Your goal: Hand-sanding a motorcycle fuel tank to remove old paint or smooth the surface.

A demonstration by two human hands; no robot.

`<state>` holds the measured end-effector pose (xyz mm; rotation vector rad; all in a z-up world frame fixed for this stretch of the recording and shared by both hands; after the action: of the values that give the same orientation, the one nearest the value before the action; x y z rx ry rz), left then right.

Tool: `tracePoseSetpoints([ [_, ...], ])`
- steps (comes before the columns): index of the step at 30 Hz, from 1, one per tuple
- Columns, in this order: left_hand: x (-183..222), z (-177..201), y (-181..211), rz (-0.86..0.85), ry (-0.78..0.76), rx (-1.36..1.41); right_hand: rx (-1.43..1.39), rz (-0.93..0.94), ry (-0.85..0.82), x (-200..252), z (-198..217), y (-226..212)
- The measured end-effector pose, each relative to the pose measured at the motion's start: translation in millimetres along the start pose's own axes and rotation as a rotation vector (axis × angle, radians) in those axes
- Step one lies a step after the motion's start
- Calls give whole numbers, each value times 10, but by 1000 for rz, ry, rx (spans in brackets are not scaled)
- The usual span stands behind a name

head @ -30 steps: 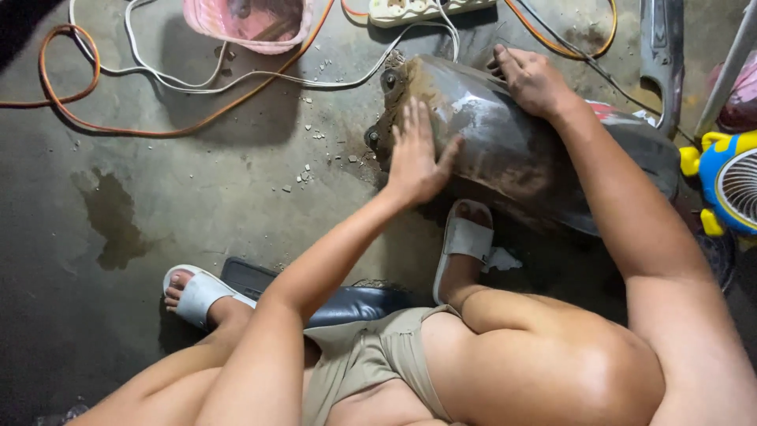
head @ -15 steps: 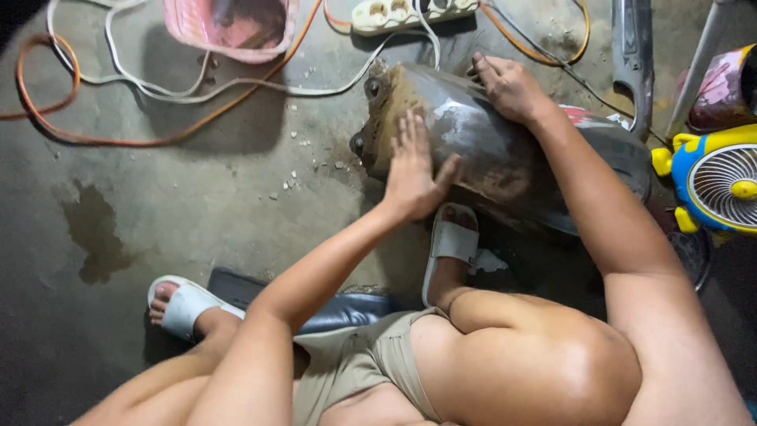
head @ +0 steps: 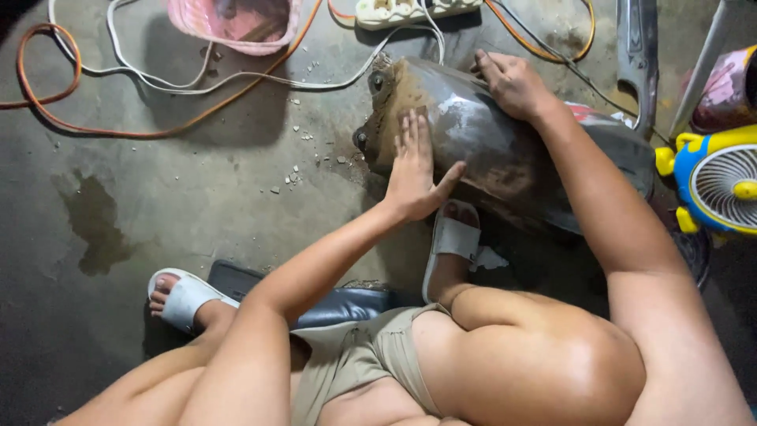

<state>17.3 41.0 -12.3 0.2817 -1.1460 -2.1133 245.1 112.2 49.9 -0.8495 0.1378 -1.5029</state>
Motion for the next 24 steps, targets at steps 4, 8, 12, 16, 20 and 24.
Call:
tracePoseSetpoints([
  [4, -105, -42, -249, 4, 87, -76, -36, 42, 25, -50, -4, 132],
  [8, 159, -16, 61, -72, 58, 0, -28, 41, 18, -17, -20, 79],
  [12, 17, -42, -270, -30, 27, -67, -91, 21, -17, 3, 0, 50],
  [16, 135, -47, -118, -38, 66, -29, 5, 12, -28, 0, -20, 54],
  [20, -77, -133, -290, -51, 127, -94, -1, 29, -14, 10, -5, 61],
  [24, -87, 12, -216, 22, 93, -59, 33, -9, -30, 2, -31, 82],
])
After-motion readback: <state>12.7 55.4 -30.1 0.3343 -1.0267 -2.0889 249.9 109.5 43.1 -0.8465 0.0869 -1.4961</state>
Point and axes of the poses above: each hand's wrist, its own x-axis away from the middle knuckle, its own z-axis out of the back of the hand, y = z × x, the point moved 3 cm from there along -x, towards the middle knuckle, and after that the axes turned 14 degrees about -y, right-handed, at the moved point
